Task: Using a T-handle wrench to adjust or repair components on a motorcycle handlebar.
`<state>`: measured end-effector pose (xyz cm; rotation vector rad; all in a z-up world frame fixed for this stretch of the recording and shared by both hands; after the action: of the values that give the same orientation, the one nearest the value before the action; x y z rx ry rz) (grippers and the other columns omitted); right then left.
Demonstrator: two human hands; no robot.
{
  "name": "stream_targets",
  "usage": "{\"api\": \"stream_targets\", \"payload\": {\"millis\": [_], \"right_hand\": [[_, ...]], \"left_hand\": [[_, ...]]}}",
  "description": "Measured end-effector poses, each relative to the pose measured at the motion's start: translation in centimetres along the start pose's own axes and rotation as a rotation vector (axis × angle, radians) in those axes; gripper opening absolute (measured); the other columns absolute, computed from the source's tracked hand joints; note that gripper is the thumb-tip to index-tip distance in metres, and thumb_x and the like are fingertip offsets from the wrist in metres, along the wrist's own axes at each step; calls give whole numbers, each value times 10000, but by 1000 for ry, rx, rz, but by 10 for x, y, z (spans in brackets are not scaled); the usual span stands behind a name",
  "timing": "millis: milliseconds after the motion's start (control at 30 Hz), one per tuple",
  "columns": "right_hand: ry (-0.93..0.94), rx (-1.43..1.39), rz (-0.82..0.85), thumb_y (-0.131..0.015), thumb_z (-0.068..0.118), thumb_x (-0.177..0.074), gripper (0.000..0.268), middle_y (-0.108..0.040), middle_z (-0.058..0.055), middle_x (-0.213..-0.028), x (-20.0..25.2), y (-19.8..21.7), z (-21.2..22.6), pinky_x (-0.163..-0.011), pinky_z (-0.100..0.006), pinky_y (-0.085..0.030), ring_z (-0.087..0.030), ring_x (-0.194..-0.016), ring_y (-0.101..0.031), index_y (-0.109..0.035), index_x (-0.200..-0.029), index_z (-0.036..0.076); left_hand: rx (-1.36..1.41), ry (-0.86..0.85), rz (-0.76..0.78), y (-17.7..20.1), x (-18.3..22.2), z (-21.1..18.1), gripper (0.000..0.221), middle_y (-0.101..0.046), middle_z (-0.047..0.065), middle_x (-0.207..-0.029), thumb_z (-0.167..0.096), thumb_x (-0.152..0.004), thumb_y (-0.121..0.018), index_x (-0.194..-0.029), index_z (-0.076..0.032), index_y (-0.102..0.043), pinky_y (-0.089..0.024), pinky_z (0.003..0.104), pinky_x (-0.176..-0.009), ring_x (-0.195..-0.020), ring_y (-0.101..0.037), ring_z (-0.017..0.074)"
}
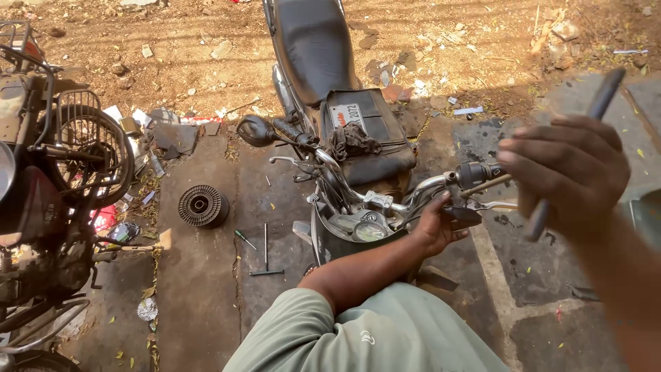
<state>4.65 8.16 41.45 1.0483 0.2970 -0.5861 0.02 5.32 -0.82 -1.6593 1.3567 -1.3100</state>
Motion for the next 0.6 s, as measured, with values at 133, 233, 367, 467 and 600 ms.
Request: {"api": "stream_targets", "payload": {"millis": [133, 233, 367, 467, 600], "right_hand": [[43, -384, -274, -423, 444, -1073, 479, -702, -215, -1151, 4, -56, 21, -830, -386, -612, -312, -922, -723, -542, -1296, 37], [45, -654, -519, -400, 620, -1123, 618, -710, -199, -1142, 23, -73, 7, -780, -367, -636, -293, -867, -731, -517, -1343, 54], [-253, -970, -577, -376, 630, -1166, 705, -675, -131, -1128, 61, -61, -76, -582, -330, -514, -196, -546, -534, -545, -1323, -36], [-259, -1010, -498, -362, 628, -1143, 759, -549, -83, -661, 60, -51, -94, -581, -298, -425, -207, -526, -437, -536, -1402, -64], [-183, -1080, -643, -521, 609, -1111, 689, -561, -85, -820, 48, -61, -66, -579, -323, -434, -178, -524, -441, -429, -1431, 6]], "left_hand": [[-19, 2, 12, -5, 1, -5, 571, -724, 115, -1192, -666, -1042, -467, -1247, -159, -633, -486, 355, -829, -1181, -663, 274], [-30, 37, 2, -2, 2, 0, 593, -717, 124, -1206, -672, -1029, -464, -1242, -146, -637, -483, 358, -845, -1196, -656, 274], [-25, 38, 37, 5, -7, 5, 701, -721, 153, -1216, -695, -1020, -470, -1238, -58, -666, -481, 368, -890, -1201, -655, 265], [-16, 25, 49, 15, -15, 10, 705, -723, 166, -1208, -691, -1021, -481, -1229, -43, -667, -479, 390, -907, -1183, -657, 263], [0, 34, 39, 10, -10, 6, 670, -722, 152, -1199, -683, -1020, -488, -1226, -70, -666, -474, 401, -908, -1171, -659, 264]]}}
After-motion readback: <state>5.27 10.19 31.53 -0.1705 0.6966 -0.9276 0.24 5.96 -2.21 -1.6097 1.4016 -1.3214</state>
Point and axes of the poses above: each hand's wrist, its own x-axis away from the middle knuckle, its own y-axis out of the back of the hand, z = x × y, the point moved 6 cm from there along -x, towards the middle knuckle
